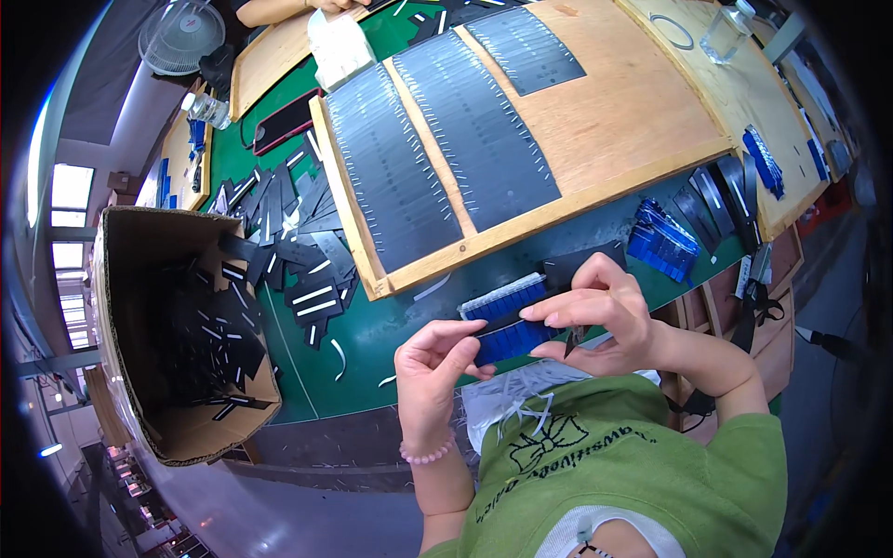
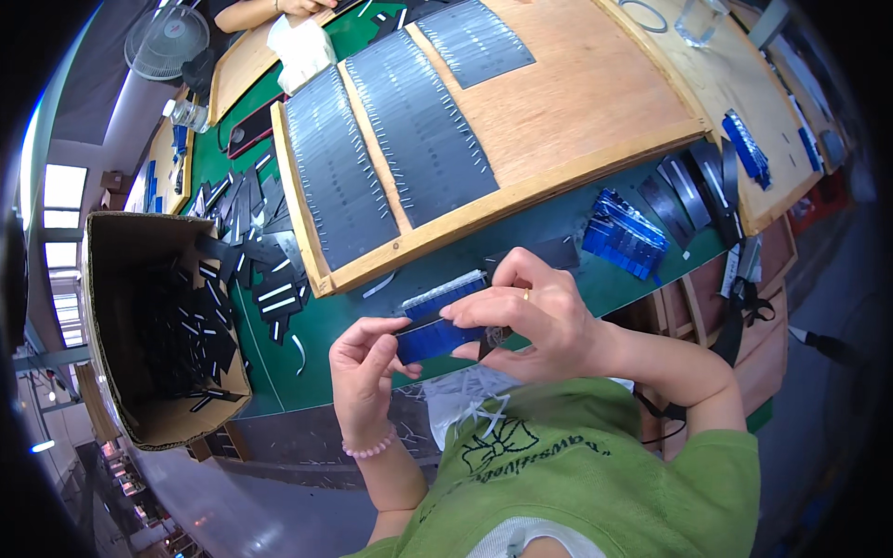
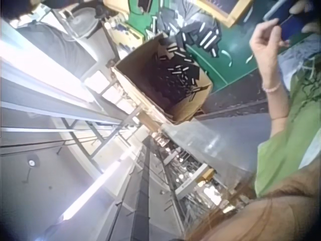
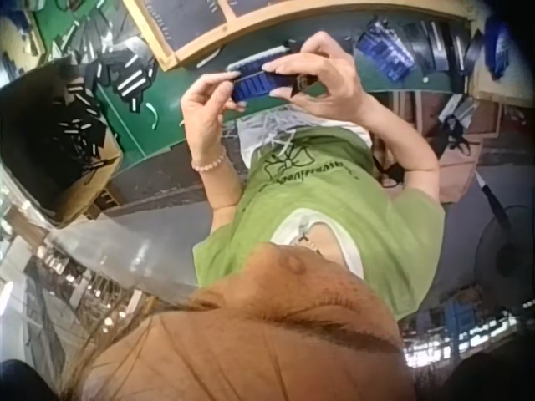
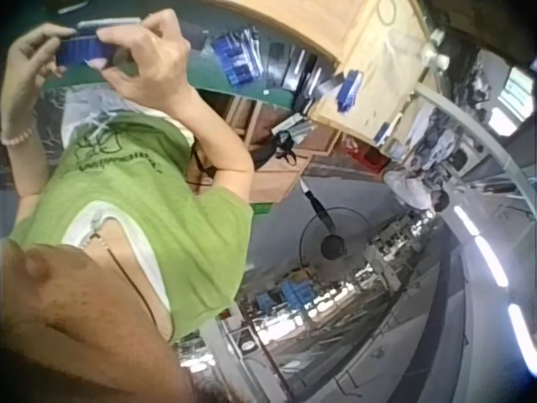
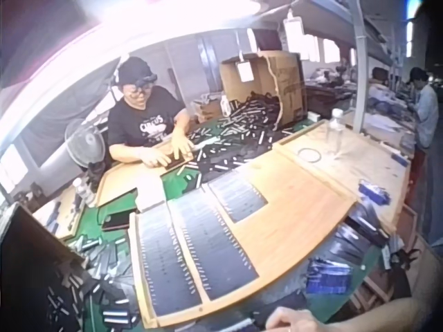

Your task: The person peels adhesive backing from black strips and attaches the strips onto small blue solar cell components by hand.

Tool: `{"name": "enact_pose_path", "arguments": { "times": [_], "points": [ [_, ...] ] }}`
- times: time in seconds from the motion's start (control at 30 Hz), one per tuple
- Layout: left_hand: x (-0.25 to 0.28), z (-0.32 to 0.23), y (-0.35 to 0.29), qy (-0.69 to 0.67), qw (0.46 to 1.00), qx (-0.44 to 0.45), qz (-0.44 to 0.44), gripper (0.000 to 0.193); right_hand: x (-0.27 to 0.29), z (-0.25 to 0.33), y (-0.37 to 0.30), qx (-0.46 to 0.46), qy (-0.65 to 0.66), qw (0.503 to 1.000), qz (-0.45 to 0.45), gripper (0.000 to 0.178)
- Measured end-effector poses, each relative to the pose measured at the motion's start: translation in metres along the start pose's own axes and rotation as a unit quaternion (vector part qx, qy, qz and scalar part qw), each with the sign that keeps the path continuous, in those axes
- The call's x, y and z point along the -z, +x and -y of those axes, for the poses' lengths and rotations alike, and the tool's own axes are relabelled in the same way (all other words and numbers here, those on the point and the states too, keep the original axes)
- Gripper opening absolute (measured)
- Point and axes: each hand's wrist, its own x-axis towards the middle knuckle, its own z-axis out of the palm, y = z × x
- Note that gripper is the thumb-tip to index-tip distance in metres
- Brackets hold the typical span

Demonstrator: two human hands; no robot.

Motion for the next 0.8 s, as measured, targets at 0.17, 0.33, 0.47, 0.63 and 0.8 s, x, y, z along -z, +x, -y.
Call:
{"name": "enact_pose_path", "arguments": {
  "times": [0.17, 0.33, 0.47, 0.63, 0.8],
  "points": [
    [0.0056, 0.0052, 0.0032, -0.055, 0.998, 0.019, 0.02, 0.013, -0.0005, 0.0001, 0.0025, -0.011, 0.017, 1.0, 0.015, 0.048],
    [0.0066, 0.0074, 0.0038, -0.063, 0.998, 0.018, 0.024, 0.013, -0.0005, -0.0002, 0.0013, -0.013, 0.031, 0.999, 0.001, 0.046],
    [0.0057, 0.0071, 0.0042, -0.066, 0.997, 0.016, 0.029, 0.013, 0.0009, -0.0002, 0.0011, -0.011, 0.028, 1.0, 0.005, 0.046],
    [0.0059, 0.0072, 0.0032, -0.072, 0.997, 0.006, 0.029, 0.012, 0.0016, -0.0013, 0.0002, -0.008, 0.032, 0.999, 0.012, 0.047],
    [0.0014, 0.0052, 0.0029, -0.052, 0.998, -0.006, 0.019, 0.012, 0.0023, 0.0007, 0.0011, -0.019, 0.009, 0.999, 0.027, 0.048]
  ]
}}
